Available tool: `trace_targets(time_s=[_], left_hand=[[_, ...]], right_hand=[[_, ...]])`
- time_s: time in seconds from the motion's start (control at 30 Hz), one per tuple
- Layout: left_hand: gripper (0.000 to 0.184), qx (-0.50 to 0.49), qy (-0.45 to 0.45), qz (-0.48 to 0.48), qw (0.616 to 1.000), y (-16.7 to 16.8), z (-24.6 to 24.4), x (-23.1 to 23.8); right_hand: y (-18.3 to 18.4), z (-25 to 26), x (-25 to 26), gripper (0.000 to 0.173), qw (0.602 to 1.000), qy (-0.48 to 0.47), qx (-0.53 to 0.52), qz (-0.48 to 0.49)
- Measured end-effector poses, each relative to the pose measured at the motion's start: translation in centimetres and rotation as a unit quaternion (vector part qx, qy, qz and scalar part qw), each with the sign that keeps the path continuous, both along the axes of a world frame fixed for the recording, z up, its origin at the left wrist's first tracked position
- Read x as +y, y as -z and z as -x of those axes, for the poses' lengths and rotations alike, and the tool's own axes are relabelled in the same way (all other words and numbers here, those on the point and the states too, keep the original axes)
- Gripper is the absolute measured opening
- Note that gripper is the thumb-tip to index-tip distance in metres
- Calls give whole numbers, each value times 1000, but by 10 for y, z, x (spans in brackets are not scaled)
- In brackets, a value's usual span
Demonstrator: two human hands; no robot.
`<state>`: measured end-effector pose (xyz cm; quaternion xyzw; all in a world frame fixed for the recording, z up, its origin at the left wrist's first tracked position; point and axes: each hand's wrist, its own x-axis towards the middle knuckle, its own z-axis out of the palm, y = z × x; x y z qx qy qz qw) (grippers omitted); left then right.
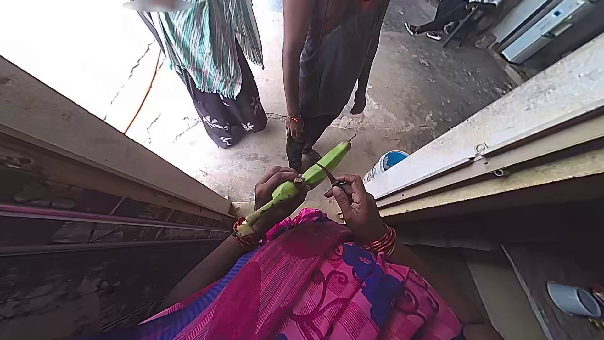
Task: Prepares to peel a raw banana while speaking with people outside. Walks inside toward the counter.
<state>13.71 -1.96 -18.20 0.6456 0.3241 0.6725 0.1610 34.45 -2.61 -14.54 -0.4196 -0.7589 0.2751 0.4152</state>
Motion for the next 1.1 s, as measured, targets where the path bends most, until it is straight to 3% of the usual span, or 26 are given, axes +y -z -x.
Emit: trace_targets(time_s=[0.23, 0.33, 0.4, 0.5, 0.6, 0.67, 0.7, 0.8, 0.87, 1.0, 1.1], left_hand=[[17, 14, -11, -9, 1000, 1, 0, 2], [20, 15, -28, -6, 999, 5, 3, 5], [22, 15, -29, 2, 999, 7, 5, 5], [22, 12, -28, 3, 1000, 8, 13, 1], [22, 6, -38, 1, 999, 10, 19, 0], [24, 13, -51, 9, 999, 15, 21, -1], [25, 15, -57, 11, 998, 16, 22, -1], [25, 32, -64, 24, 997, 21, 23, -9], [24, 43, -68, 18, 997, 18, 28, -9], [25, 40, -81, 21, 996, 21, 27, -8], [24, 42, -68, 20, 997, 21, 25, -5]], right_hand=[[1, -3, -1, 29, 999, -6, 24, 23], [-5, -23, 16, 23, 981, 25, 118, 151], [-29, -45, 30, 22, 956, 74, 214, 187], [-92, -77, 43, 20, 950, 135, 281, 31], [-143, -99, 33, 12, 934, 74, 286, -202], [-157, -101, 17, 15, 932, 16, 211, -295], [-155, -101, 9, 21, 944, -7, 124, -307], [-119, -93, 4, 21, 945, -30, -176, -273], [-89, -85, 10, 27, 929, 6, -282, -239], [-71, -84, 7, 28, 957, 49, -232, -165], [-63, -83, 6, 35, 964, 83, -192, -162]])
